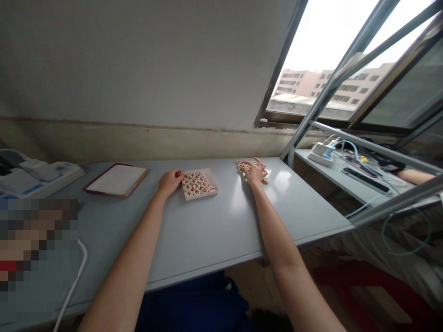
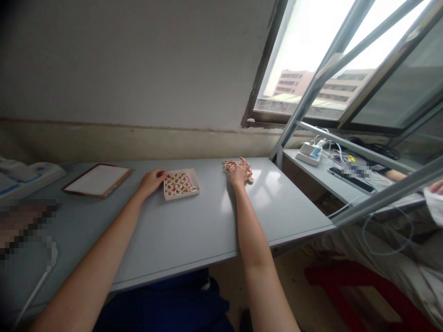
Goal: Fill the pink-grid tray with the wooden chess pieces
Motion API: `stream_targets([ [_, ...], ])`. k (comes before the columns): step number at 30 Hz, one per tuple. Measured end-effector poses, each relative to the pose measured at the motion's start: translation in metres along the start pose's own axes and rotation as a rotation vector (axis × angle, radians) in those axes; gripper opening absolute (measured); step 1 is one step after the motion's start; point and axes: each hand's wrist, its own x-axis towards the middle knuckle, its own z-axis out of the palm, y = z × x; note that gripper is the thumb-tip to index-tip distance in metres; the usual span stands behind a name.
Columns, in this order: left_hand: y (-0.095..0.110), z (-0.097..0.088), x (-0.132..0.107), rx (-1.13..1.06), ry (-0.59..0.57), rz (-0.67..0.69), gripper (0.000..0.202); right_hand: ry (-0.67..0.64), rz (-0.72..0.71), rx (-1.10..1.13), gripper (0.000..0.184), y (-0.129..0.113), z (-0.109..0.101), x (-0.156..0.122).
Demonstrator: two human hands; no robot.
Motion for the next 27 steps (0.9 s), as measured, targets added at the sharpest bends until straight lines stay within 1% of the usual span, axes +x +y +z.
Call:
stream_targets([
  [3, -0.001, 0.001, 0.000, 0.004, 0.012, 0.012, 0.031, -0.011, 0.005, -0.024, 0.026, -0.001, 0.002, -0.001],
  [8, -0.003, 0.002, 0.002, 0.016, 0.016, 0.010, 0.031, 0.024, 0.009, -0.069, 0.032, 0.001, 0.007, -0.001],
  [11, -0.003, 0.003, 0.002, 0.017, 0.014, 0.017, 0.031, 0.037, 0.026, -0.070, 0.032, 0.003, 0.007, -0.001],
  [13, -0.003, 0.002, 0.002, 0.013, 0.013, 0.024, 0.032, 0.059, 0.018, -0.052, 0.031, 0.000, 0.003, -0.001],
  [15, -0.002, 0.002, 0.001, 0.008, 0.014, 0.026, 0.032, 0.085, -0.001, -0.026, 0.030, -0.008, -0.005, -0.001],
  [16, -0.002, 0.002, 0.001, 0.008, 0.015, 0.025, 0.032, 0.083, -0.036, -0.006, 0.029, -0.014, -0.010, -0.001],
  [17, -0.002, 0.002, 0.000, 0.010, 0.015, 0.021, 0.031, 0.058, -0.101, 0.022, 0.028, -0.023, -0.016, -0.003],
  [18, -0.001, 0.001, 0.000, 0.011, 0.016, 0.017, 0.031, 0.005, -0.196, 0.057, 0.027, -0.033, -0.022, -0.006],
  [19, -0.001, 0.001, 0.000, 0.010, 0.017, 0.014, 0.031, -0.073, -0.316, 0.097, 0.027, -0.043, -0.027, -0.011],
  [21, 0.000, 0.001, -0.001, 0.004, 0.020, 0.011, 0.030, -0.284, -0.572, 0.171, 0.031, -0.065, -0.037, -0.023],
  [23, 0.001, 0.002, -0.001, -0.004, 0.025, 0.011, 0.030, -0.514, -0.753, 0.201, 0.029, -0.082, -0.042, -0.037],
  [25, 0.001, 0.002, -0.001, -0.008, 0.029, 0.011, 0.030, -0.676, -0.840, 0.202, 0.023, -0.092, -0.044, -0.048],
  [27, 0.001, 0.002, -0.001, -0.012, 0.031, 0.007, 0.030, -0.750, -0.842, 0.195, 0.024, -0.094, -0.044, -0.052],
])
